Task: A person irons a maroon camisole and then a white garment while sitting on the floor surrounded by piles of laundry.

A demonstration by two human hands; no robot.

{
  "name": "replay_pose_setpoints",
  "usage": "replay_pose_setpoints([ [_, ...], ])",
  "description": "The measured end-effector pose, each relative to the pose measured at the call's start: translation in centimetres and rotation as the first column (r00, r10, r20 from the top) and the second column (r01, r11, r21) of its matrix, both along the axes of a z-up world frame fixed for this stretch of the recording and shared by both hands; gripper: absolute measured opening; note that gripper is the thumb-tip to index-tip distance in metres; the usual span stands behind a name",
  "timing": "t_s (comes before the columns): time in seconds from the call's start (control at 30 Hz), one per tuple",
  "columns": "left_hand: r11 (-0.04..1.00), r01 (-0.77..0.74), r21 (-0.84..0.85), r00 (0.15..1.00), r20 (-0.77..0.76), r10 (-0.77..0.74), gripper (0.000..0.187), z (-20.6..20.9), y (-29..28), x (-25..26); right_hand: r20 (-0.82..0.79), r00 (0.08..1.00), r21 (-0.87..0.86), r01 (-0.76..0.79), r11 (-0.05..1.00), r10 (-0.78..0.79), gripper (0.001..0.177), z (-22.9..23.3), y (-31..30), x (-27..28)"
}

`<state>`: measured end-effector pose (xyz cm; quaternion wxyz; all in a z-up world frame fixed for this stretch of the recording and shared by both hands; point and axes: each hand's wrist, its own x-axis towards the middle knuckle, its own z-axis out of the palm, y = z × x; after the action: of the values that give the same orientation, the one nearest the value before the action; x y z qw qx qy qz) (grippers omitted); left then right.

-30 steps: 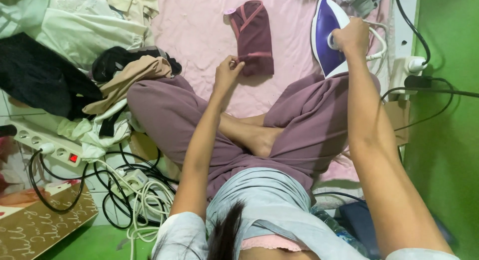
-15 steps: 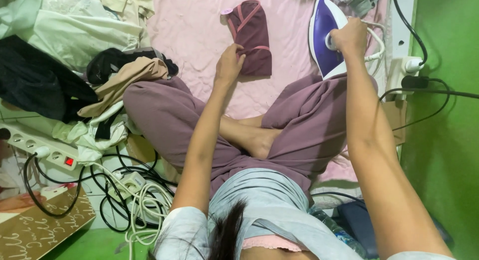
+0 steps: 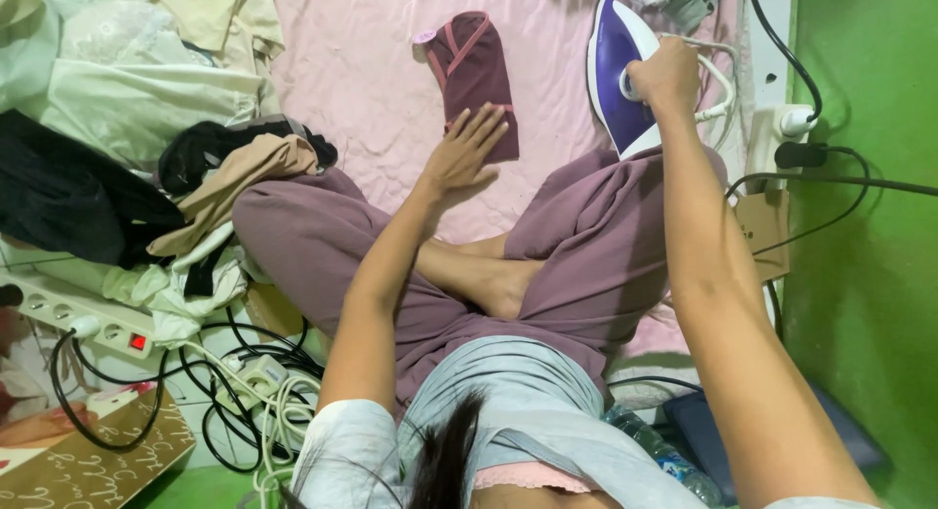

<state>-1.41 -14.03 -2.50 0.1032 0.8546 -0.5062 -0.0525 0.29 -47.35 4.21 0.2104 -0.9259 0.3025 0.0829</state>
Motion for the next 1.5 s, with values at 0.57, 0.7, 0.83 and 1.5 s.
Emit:
replay_pose_setpoints([
  [0.57, 0.865, -0.441, -0.239, 0.895, -0.042, 0.445, 0.062, -1.2, -1.8, 13.3, -0.057, 0.997, -0.014, 0.052, 0.999, -0.053, 0.024, 2.2, 1.5, 0.2],
  [0.7, 0.799, -0.540, 0.265, 0.692, -0.400, 0.601, 0.073, 1.9, -2.1, 17.5, -0.047, 0.998, -0.026, 0.032, 0.999, -0.033, 0.025, 2.2, 1.6, 0.1],
  [0.83, 0.890, -0.405, 0.212, 0.799, -0.392, 0.457, 0.036, 0.1, -1.6, 18.3, -0.050, 0.998, -0.025, 0.044, 0.999, -0.045, 0.023, 1.7, 1.3, -0.1],
  [1.5, 0.965, -0.209, -0.161, 0.909, 0.331, 0.252, 0.043, 0.6, -1.7, 3.7, -0.003, 1.000, -0.086, -0.007, 0.996, 0.006, 0.021, -0.5, 0.5, 0.0],
])
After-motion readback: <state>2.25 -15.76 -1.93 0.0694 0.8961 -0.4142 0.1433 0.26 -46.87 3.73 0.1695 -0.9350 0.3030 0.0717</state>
